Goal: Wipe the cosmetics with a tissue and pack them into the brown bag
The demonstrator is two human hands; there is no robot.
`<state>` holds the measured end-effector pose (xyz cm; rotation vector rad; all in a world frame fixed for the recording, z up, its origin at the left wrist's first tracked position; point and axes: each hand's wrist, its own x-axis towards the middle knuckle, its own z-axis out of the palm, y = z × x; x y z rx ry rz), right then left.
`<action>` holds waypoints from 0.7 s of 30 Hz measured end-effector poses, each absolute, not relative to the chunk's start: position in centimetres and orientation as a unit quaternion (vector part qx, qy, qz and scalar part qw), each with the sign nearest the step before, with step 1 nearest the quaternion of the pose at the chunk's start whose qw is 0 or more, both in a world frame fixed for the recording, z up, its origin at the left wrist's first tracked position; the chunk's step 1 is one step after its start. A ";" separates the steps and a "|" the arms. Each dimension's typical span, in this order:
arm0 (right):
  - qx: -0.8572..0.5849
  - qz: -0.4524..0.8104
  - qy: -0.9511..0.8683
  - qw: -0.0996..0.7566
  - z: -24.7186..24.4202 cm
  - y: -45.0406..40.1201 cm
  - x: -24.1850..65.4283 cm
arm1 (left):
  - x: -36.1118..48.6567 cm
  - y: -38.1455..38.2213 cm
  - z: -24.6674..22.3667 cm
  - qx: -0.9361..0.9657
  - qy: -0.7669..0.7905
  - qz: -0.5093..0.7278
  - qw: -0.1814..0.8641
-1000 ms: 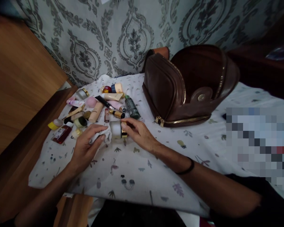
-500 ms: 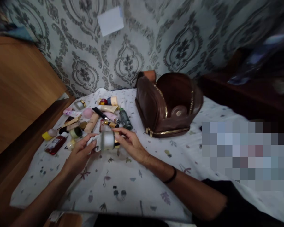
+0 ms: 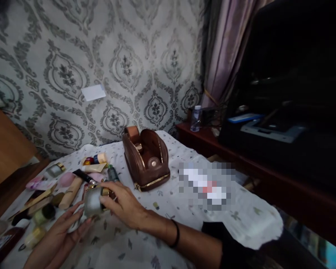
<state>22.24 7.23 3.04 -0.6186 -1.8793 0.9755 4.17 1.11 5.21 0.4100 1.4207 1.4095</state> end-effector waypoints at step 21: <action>-0.503 0.094 -0.845 0.154 10.7 23.1 30.3 | 4.5 4.5 3.3 0.392 0.611 0.553 0.409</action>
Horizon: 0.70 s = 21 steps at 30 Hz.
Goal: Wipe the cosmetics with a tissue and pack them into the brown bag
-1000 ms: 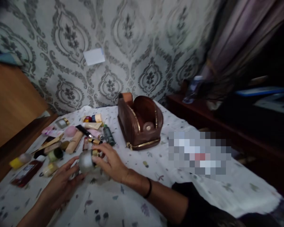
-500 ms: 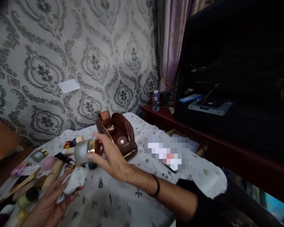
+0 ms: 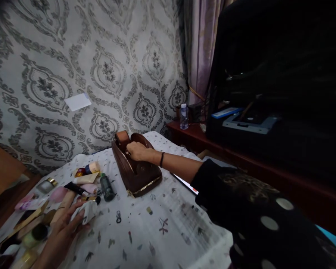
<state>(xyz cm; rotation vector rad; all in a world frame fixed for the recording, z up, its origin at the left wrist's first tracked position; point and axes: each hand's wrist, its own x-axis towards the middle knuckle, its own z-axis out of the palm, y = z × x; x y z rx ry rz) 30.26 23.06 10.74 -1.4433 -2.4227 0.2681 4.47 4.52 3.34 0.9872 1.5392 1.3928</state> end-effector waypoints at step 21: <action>-0.588 0.127 -0.795 0.075 8.1 27.2 27.8 | 1.3 6.1 -1.7 0.352 0.611 0.515 0.487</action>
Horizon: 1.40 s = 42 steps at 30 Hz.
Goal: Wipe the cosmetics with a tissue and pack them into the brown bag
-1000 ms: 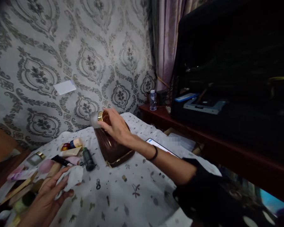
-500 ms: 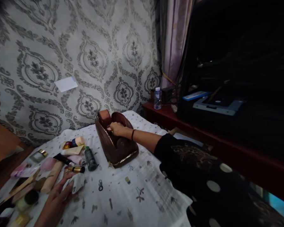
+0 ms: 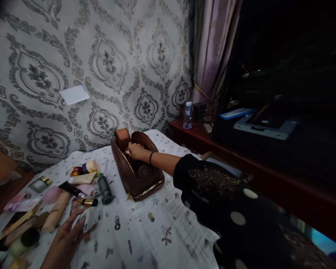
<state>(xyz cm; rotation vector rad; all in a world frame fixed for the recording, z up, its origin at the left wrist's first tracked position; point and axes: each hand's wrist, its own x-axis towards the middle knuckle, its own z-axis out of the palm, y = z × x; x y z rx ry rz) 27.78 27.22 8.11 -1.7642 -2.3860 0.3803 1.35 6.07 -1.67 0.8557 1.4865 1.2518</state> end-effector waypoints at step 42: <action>-0.278 0.351 -0.838 0.312 -0.5 10.5 20.7 | -13.3 11.1 6.0 0.470 0.726 0.484 0.133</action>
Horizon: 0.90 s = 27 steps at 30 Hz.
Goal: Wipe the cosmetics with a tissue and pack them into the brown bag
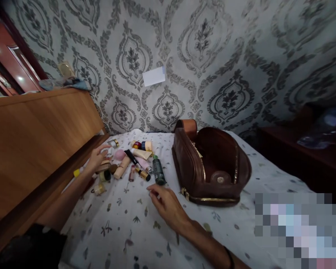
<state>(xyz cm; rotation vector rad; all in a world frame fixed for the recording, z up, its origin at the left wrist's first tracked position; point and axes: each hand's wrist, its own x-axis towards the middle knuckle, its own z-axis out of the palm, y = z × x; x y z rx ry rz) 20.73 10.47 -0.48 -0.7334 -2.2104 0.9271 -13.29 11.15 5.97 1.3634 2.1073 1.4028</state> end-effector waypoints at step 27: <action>-0.339 0.429 -0.777 0.311 -2.5 10.8 20.7 | -18.3 20.8 8.2 0.549 0.816 0.168 -0.070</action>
